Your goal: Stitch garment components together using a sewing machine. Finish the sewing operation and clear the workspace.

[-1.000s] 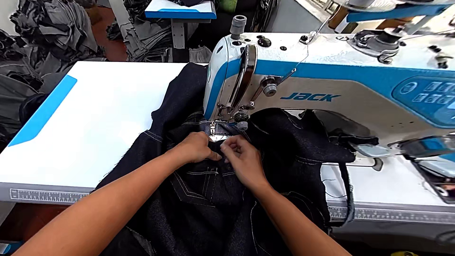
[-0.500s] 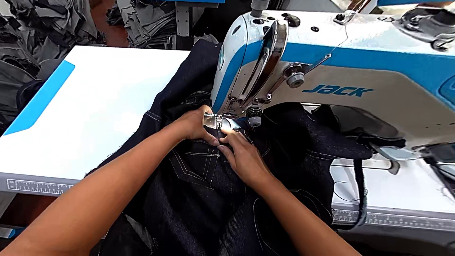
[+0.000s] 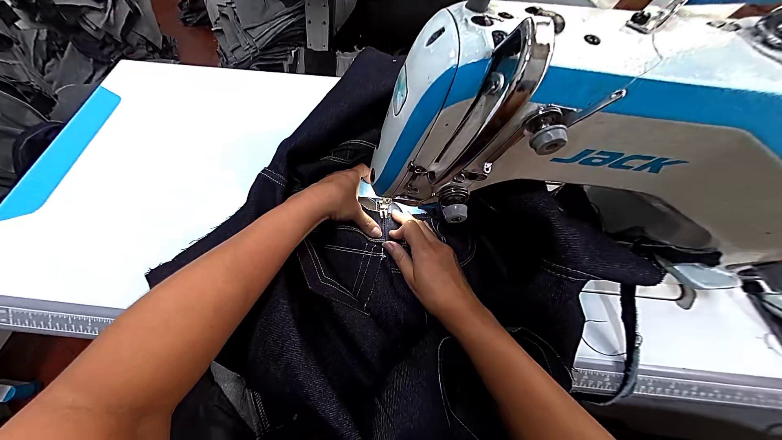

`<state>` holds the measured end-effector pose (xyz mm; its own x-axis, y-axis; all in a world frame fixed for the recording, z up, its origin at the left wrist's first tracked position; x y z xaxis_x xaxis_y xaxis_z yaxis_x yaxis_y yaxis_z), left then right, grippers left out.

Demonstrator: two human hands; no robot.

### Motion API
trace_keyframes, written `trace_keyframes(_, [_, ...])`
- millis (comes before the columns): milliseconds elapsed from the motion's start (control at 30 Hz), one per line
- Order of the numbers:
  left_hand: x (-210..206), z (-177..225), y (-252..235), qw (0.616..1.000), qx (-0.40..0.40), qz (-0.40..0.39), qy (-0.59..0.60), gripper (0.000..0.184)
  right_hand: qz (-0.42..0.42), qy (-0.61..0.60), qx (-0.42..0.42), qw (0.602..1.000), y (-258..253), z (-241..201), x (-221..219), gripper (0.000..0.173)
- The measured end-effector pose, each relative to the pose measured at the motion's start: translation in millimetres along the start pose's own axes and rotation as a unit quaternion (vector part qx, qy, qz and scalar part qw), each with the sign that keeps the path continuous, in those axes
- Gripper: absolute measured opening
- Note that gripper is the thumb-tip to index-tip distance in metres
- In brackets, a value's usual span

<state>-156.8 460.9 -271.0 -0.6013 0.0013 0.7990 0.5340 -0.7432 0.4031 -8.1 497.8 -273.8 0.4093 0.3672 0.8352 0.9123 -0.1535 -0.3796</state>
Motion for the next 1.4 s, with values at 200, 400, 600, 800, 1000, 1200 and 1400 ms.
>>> trace_keyframes(200, [0.0, 1.6, 0.4, 1.0, -0.015, 0.002, -0.004, 0.094, -0.002, 0.006, 0.005, 1.0, -0.6, -0.2, 0.6, 0.024])
trace_keyframes(400, [-0.6, 2.8, 8.7, 1.0, -0.011, 0.008, 0.008, 0.086, 0.009, 0.003, 0.021, 1.0, 1.6, -2.0, 2.5, 0.024])
trace_keyframes(600, [-0.2, 0.7, 5.3, 1.0, -0.007, 0.016, 0.001, 0.089, 0.013, 0.011, 0.018, 1.0, 1.4, -0.5, 1.3, 0.023])
trace_keyframes(800, [-24.9, 47.1, 99.1, 0.948, -0.133, 0.236, -0.169, 0.035, 0.007, 0.013, 0.058, 0.998, 17.1, -11.4, 6.6, 0.027])
trace_keyframes(1000, [-101.1, 15.9, 131.9, 0.963, -0.114, 0.19, -0.152, 0.083, -0.012, 0.003, 0.082, 0.997, 34.5, -1.6, 11.0, 0.034])
trace_keyframes(1200, [-92.8, 11.4, 131.4, 0.97, -0.09, 0.166, -0.151, 0.07, 0.003, 0.003, 0.081, 0.997, 32.9, 0.6, 13.4, 0.033])
trace_keyframes(1400, [-84.5, 11.3, 119.2, 0.973, -0.083, 0.166, -0.141, 0.056, -0.001, 0.002, 0.062, 0.998, 22.4, 9.8, 12.0, 0.034])
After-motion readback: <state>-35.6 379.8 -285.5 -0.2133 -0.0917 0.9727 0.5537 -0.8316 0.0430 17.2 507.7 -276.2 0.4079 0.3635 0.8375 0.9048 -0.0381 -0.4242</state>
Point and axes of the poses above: each hand's wrist, its own y-axis away from the middle knuckle, its own x-axis out of the back of the hand, z = x × y, the point moved 9 cm from there along -y, towards the middle knuckle, and after that the axes turned 8 degrees about x, right-handed, at the moved point
